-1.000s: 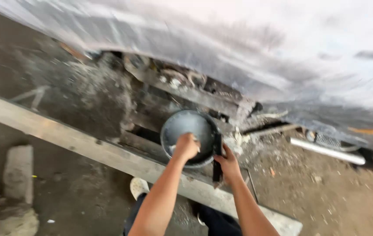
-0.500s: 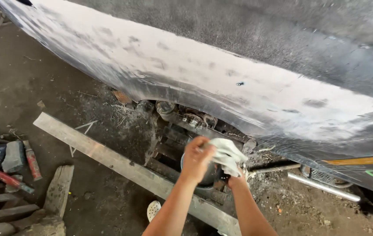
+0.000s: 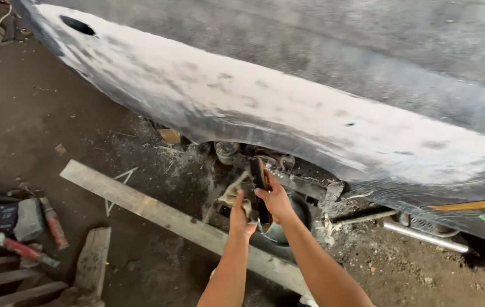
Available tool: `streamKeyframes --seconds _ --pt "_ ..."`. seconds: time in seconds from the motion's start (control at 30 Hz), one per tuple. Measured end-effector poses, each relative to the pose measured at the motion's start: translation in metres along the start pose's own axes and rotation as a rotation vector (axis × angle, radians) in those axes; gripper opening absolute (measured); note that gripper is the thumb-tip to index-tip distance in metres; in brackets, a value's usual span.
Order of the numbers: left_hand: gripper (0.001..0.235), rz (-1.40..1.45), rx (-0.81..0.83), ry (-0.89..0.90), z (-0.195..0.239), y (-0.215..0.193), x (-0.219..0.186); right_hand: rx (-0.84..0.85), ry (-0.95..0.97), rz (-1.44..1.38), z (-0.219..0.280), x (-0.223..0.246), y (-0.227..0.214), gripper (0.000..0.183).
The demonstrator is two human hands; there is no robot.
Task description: The person uses a sanding block to sand the surface of a car door, repeatedly dipping the block into a bucket of water and wiping the surface with a cloth. The person works on the vertical edge and main panel of the door.
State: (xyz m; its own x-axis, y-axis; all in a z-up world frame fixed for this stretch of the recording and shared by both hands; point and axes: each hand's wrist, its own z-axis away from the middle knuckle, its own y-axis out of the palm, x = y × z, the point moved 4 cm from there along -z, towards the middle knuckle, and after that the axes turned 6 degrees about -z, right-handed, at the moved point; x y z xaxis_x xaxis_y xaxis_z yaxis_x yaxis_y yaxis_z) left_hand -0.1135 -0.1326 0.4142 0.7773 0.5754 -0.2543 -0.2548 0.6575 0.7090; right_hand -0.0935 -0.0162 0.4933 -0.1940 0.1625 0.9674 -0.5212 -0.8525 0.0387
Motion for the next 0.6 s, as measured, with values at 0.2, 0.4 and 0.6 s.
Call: streamKeyframes --seconds 0.2,0.4,0.6 --pt "0.050 -0.130 -0.179 0.152 -0.002 -0.034 -0.160 0.113 0.130 -0.154 -0.030 0.038 0.111 0.077" --pt "0.056 -0.751 -0.148 0.281 0.064 0.086 -0.303 0.045 0.115 -0.345 -0.067 0.054 0.163 0.077" --pt "0.070 -0.626 -0.070 0.361 0.056 0.151 -0.349 0.197 0.007 -0.051 -0.094 0.092 0.190 0.075"
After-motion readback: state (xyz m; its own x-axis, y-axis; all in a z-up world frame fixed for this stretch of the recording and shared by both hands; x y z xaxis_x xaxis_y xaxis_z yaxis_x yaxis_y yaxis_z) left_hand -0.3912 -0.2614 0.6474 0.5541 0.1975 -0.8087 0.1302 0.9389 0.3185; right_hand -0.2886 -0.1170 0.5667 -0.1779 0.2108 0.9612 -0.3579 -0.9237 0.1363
